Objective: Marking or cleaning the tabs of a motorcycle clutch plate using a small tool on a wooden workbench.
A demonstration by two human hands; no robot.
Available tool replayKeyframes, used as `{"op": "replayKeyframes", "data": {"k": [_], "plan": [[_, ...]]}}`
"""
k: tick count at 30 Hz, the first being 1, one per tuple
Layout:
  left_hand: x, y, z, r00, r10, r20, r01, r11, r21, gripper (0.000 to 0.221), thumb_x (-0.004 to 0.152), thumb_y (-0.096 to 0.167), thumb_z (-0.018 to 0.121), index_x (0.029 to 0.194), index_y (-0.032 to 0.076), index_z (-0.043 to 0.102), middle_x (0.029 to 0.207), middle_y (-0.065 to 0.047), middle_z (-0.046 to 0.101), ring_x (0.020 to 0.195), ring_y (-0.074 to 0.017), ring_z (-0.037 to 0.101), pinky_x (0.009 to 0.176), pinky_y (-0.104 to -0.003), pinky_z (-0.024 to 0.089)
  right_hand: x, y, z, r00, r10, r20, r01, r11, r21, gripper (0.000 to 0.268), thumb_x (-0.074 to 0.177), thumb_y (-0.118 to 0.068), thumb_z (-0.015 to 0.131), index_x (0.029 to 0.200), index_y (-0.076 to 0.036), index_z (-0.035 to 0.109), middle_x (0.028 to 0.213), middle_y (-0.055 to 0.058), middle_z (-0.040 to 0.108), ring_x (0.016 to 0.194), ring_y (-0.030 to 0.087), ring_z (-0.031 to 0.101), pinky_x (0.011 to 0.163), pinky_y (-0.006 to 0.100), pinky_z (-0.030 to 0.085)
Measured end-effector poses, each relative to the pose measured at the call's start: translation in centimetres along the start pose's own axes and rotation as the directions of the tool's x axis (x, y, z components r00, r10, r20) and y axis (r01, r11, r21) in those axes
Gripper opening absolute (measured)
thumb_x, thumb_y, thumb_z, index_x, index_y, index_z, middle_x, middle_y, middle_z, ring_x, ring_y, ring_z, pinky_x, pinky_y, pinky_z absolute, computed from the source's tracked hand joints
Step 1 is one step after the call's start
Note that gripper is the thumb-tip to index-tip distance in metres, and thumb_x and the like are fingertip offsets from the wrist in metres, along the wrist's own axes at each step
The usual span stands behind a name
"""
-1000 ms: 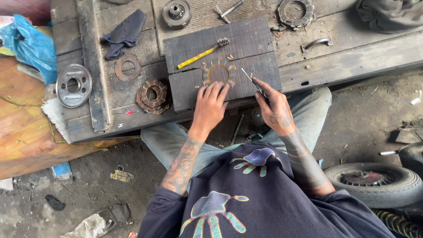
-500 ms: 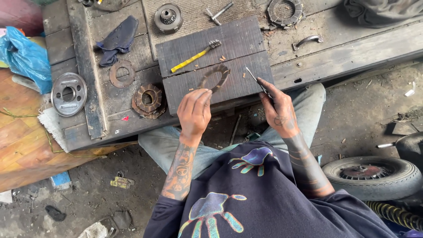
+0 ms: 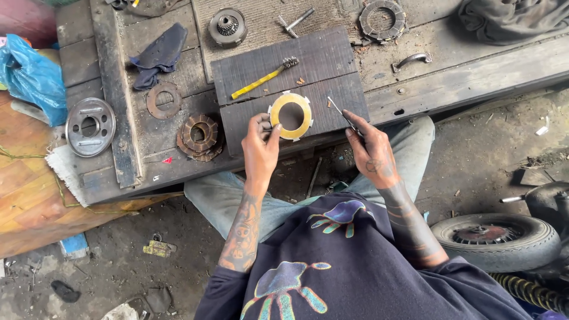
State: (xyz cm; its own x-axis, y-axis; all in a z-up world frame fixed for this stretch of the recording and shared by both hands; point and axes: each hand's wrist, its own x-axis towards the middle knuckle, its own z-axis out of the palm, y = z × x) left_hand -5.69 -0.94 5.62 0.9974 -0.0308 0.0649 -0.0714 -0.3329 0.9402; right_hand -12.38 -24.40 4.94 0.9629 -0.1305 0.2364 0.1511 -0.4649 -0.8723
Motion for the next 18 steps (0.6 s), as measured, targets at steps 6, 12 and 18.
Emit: {"op": "replayKeyframes", "data": {"k": [6, 12, 18], "plan": [[0.8, -2.2, -1.0, 0.764, 0.640, 0.082, -0.605, 0.666, 0.437, 0.019, 0.105, 0.006, 0.059, 0.121, 0.009, 0.069, 0.115, -0.007, 0.072, 0.111, -0.0237, 0.071, 0.098, -0.039, 0.058, 0.3, 0.2, 0.7, 1.000, 0.008, 0.014, -0.007, 1.000, -0.017, 0.038, 0.102, -0.009, 0.060, 0.140, -0.008, 0.065, 0.128, 0.020, 0.070, 0.123, 0.041, 0.062, 0.099, 0.050, 0.052], [1.5, -4.2, -1.2, 0.569, 0.769, 0.291, -0.779, 0.391, 0.491, 0.016, 0.094, 0.001, 0.070, 0.106, 0.011, 0.070, 0.109, -0.002, 0.070, 0.111, -0.0206, 0.069, 0.108, -0.039, 0.054, 2.7, 1.7, 0.1, 0.997, -0.056, -0.049, 0.051, 0.993, -0.104, 0.036, 0.103, 0.001, 0.056, 0.138, 0.006, 0.064, 0.126, 0.033, 0.067, 0.119, 0.050, 0.062, 0.099, 0.058, 0.050], [0.9, -5.6, -1.8, 0.719, 0.628, 0.298, -0.688, 0.583, 0.432, 0.014, 0.093, 0.006, 0.067, 0.106, 0.010, 0.071, 0.109, -0.004, 0.070, 0.117, -0.0216, 0.066, 0.114, -0.038, 0.046, 11.4, 17.4, -3.8, 0.973, -0.088, -0.215, -0.073, 0.762, -0.643, 0.021, 0.100, -0.017, 0.071, 0.120, -0.013, 0.072, 0.097, 0.015, 0.076, 0.092, 0.041, 0.072, 0.082, 0.054, 0.055]]}}
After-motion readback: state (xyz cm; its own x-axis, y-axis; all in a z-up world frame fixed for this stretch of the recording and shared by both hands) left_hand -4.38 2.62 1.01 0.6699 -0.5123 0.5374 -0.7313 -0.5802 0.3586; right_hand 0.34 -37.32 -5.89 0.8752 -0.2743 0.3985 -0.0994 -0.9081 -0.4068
